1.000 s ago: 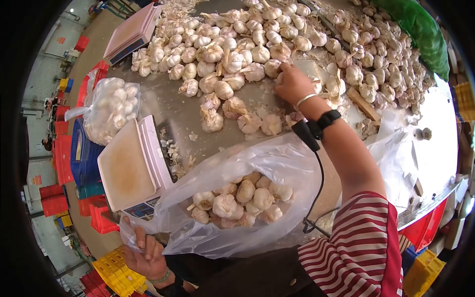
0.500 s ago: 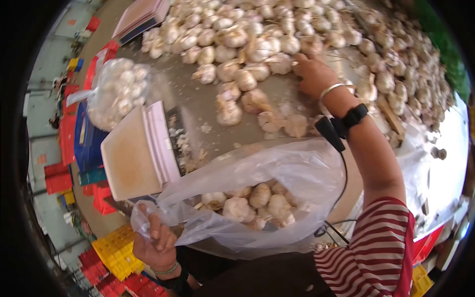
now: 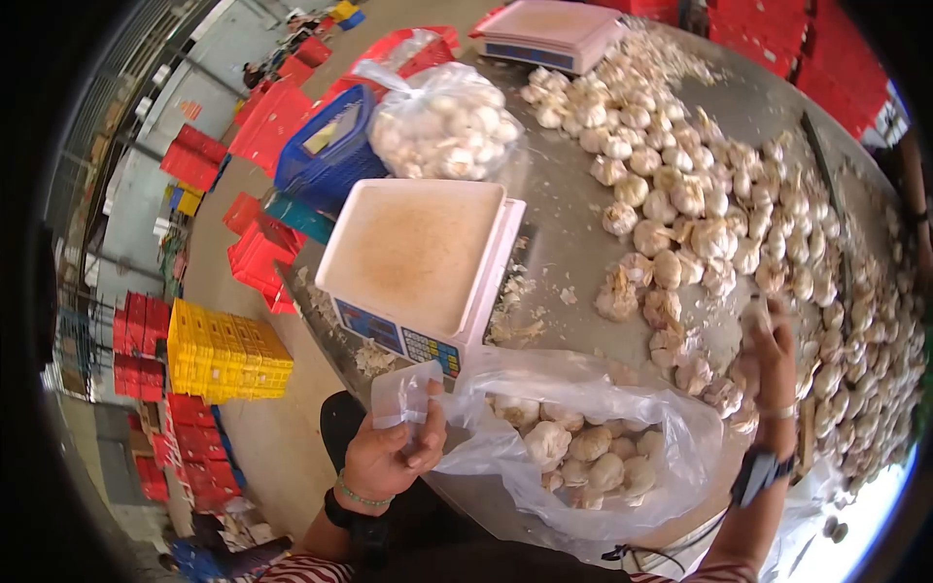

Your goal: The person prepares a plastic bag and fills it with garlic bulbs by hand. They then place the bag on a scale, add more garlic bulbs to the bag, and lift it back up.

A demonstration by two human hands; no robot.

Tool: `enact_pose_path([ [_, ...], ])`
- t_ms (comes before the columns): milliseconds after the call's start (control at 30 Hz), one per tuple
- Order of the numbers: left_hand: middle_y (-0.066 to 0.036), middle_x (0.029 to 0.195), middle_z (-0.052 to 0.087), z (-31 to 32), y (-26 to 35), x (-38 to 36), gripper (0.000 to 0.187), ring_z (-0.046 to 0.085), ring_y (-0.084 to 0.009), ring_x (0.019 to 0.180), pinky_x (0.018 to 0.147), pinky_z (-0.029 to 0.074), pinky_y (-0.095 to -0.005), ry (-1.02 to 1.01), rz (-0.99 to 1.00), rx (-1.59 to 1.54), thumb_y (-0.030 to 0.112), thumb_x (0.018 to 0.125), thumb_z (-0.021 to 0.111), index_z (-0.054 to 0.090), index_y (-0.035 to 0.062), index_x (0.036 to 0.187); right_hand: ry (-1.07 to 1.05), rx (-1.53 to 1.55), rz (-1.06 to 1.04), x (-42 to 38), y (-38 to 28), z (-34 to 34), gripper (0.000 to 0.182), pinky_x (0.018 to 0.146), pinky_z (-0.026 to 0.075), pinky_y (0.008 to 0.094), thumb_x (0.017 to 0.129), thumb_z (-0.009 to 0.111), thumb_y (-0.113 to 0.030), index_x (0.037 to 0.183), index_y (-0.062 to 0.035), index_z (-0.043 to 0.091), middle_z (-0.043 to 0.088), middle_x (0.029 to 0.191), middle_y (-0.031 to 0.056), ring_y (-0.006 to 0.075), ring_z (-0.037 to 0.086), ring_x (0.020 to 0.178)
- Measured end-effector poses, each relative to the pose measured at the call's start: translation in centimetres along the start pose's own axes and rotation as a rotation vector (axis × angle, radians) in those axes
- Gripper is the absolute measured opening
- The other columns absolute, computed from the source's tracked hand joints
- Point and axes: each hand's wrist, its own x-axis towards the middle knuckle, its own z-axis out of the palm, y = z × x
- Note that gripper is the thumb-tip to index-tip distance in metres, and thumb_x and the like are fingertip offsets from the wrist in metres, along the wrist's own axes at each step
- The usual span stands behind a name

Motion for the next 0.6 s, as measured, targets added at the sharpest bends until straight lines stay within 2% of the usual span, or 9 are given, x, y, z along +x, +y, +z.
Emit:
enact_pose_path([
  [67,-0.007,0.087,0.054,0.4,0.0,-0.7,0.053,0.043,-0.0091,0.059,0.050,0.033,-0.0210,-0.032,-0.002,-0.004,0.019,0.085,0.063,0.043,0.0019,0.131,-0.149,0.250,-0.126,-4.9,-0.7,0.9,0.056,0.061,0.050,0.0247,0.083,0.063,-0.030,0.130,-0.0034,0.044,0.060,0.099,0.0082,0.0146,0.059,0.076],
  [133,-0.007,0.087,0.054,1.2,0.1,-1.4,0.050,0.042,-0.0092,0.060,0.050,0.033,-0.0208,-0.084,0.054,-0.010,0.018,0.087,0.061,0.043,0.0029,0.131,-0.556,0.515,0.104,-9.6,-3.2,3.7,0.061,0.064,0.051,0.0238,0.078,0.070,-0.029,0.126,-0.0007,0.046,0.060,0.103,0.0120,0.0160,0.061,0.081],
  [200,-0.008,0.084,0.052,2.1,0.4,-2.4,0.055,0.043,-0.0091,0.057,0.049,0.034,-0.0217,-0.084,0.050,0.039,0.022,0.085,0.064,0.043,0.0004,0.130,-0.797,0.246,0.262,-12.6,-4.9,6.8,0.058,0.066,0.052,0.0263,0.076,0.073,-0.025,0.123,-0.0018,0.049,0.060,0.100,0.0107,0.0172,0.061,0.079],
  [267,-0.008,0.085,0.053,2.3,0.3,-3.6,0.053,0.043,-0.0090,0.059,0.049,0.034,-0.0217,-0.097,0.064,0.021,0.022,0.086,0.064,0.043,0.0011,0.130,-1.033,-0.109,0.351,-14.7,-7.6,11.2,0.054,0.072,0.051,0.0287,0.075,0.074,-0.021,0.120,-0.0011,0.051,0.060,0.104,0.0141,0.0217,0.062,0.083],
  [333,-0.007,0.086,0.054,2.1,0.1,-4.8,0.051,0.044,-0.0089,0.060,0.049,0.033,-0.0217,-0.105,0.083,0.009,0.021,0.087,0.063,0.044,0.0018,0.130,-1.067,-0.719,-0.450,-14.6,-5.2,14.8,0.055,0.079,0.050,0.0369,0.078,0.072,-0.024,0.121,0.0012,0.049,0.060,0.105,0.0177,0.0297,0.061,0.089],
  [367,-0.007,0.088,0.054,1.9,-0.1,-5.4,0.051,0.045,-0.0088,0.061,0.049,0.033,-0.0216,-0.095,0.084,0.029,0.020,0.087,0.062,0.044,0.0024,0.131,-1.088,-0.735,-0.477,-14.5,-4.1,16.0,0.055,0.079,0.050,0.0369,0.078,0.072,-0.024,0.121,0.0012,0.049,0.060,0.105,0.0177,0.0297,0.061,0.089],
  [433,-0.006,0.089,0.056,1.3,-0.1,-6.7,0.047,0.046,-0.0086,0.064,0.050,0.033,-0.0212,-0.076,0.088,0.054,0.019,0.088,0.062,0.045,0.0030,0.129,-0.705,-1.245,-0.797,-14.5,-1.4,17.4,0.061,0.085,0.047,0.0440,0.077,0.071,-0.033,0.123,0.0008,0.048,0.057,0.111,0.0236,0.0379,0.057,0.101],
  [533,-0.004,0.086,0.057,0.4,-0.2,-8.5,0.042,0.046,-0.0082,0.063,0.051,0.033,-0.0209,-0.028,0.171,0.157,0.018,0.088,0.061,0.048,0.0026,0.125,-0.586,-1.275,-0.772,-12.6,2.9,16.7,0.065,0.087,0.044,0.0501,0.076,0.069,-0.041,0.124,-0.0016,0.047,0.056,0.115,0.0248,0.0416,0.055,0.105],
  [600,-0.002,0.085,0.056,-0.7,-0.8,-9.5,0.042,0.047,-0.0057,0.064,0.053,0.037,-0.0201,0.011,0.189,0.220,0.019,0.089,0.061,0.048,0.0053,0.126,-0.637,-1.397,-0.742,-12.2,3.1,15.7,0.068,0.086,0.044,0.0493,0.078,0.067,-0.045,0.126,-0.0016,0.046,0.056,0.115,0.0271,0.0417,0.055,0.105],
])
